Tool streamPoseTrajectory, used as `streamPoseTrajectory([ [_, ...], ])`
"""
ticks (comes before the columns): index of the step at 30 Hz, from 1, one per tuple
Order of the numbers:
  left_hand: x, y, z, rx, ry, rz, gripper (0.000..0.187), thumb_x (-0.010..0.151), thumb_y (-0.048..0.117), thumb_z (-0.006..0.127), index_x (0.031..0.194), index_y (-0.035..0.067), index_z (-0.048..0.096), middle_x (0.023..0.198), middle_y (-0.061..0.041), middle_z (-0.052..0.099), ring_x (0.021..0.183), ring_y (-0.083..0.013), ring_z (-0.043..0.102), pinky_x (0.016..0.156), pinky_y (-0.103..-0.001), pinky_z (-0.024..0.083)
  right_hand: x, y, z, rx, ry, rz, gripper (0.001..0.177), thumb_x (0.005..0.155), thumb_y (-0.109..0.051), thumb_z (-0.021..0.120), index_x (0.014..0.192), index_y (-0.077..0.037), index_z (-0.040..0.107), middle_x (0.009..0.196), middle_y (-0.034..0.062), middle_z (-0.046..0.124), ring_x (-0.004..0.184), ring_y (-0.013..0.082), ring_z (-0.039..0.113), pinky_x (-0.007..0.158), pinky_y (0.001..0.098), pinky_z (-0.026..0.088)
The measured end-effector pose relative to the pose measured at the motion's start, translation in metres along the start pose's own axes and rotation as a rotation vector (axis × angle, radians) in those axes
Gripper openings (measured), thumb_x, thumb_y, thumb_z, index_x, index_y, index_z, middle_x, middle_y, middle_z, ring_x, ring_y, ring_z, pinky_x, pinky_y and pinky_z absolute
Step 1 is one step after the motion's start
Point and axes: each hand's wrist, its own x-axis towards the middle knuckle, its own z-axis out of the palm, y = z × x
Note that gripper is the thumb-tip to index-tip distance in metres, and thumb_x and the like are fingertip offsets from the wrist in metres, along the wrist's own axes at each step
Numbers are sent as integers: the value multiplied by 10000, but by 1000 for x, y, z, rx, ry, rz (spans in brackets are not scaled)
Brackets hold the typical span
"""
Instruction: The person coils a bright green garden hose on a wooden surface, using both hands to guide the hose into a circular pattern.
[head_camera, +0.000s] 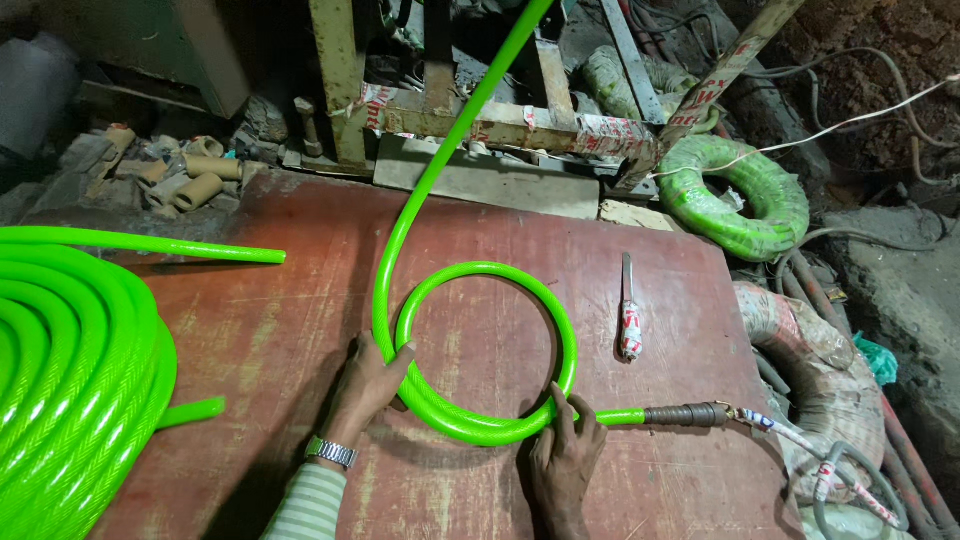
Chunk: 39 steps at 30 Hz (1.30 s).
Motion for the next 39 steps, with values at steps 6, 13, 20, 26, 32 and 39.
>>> streamPoseTrajectory([
  [6,40,-49,21,307,259,299,613,799,598,725,996,25,627,1003,-234,708,952,-447,664,790,-521,495,-6,11,5,7,-37,16,680,759,-52,554,1392,-293,620,1288,57,584,991,327,501,939,483,426],
  [13,39,-41,19,119,241,311,343,750,388,779,898,107,650,880,-121,744,841,-347,694,741,-452,494,-4,7,3,23,-19,9,674,731,-45,556,1357,-279,643,1266,61,605,999,325,517,950,459,422],
  [20,45,-42,18,191,220,261,473,739,484,789,952,86,645,913,-157,735,875,-382,688,743,-480,492,-5,14,9,-53,-6,-27,636,798,-54,556,1382,-297,622,1245,63,599,937,326,501,897,469,438],
  [26,21,-7,-11,-144,188,177,530,812,443,693,1264,177,620,1018,-74,730,993,-266,691,842,-394,509,-5,17,11,-19,11,-49,597,786,-113,520,1354,-246,645,1248,91,615,951,296,548,904,433,404],
  [32,26,-12,-14,-468,137,180,230,861,263,678,1053,146,629,685,-40,580,615,-173,583,579,-326,476,-6,19,15,-88,48,-107,514,841,-152,542,1328,-263,663,1214,88,624,905,311,528,883,453,421],
  [39,42,-31,-18,-808,-201,402,761,843,33,697,1544,136,419,1044,-177,745,764,-254,725,722,-356,619,-9,23,20,-93,83,-106,506,848,-136,544,1315,-278,674,1227,87,617,948,315,547,912,469,416],
])
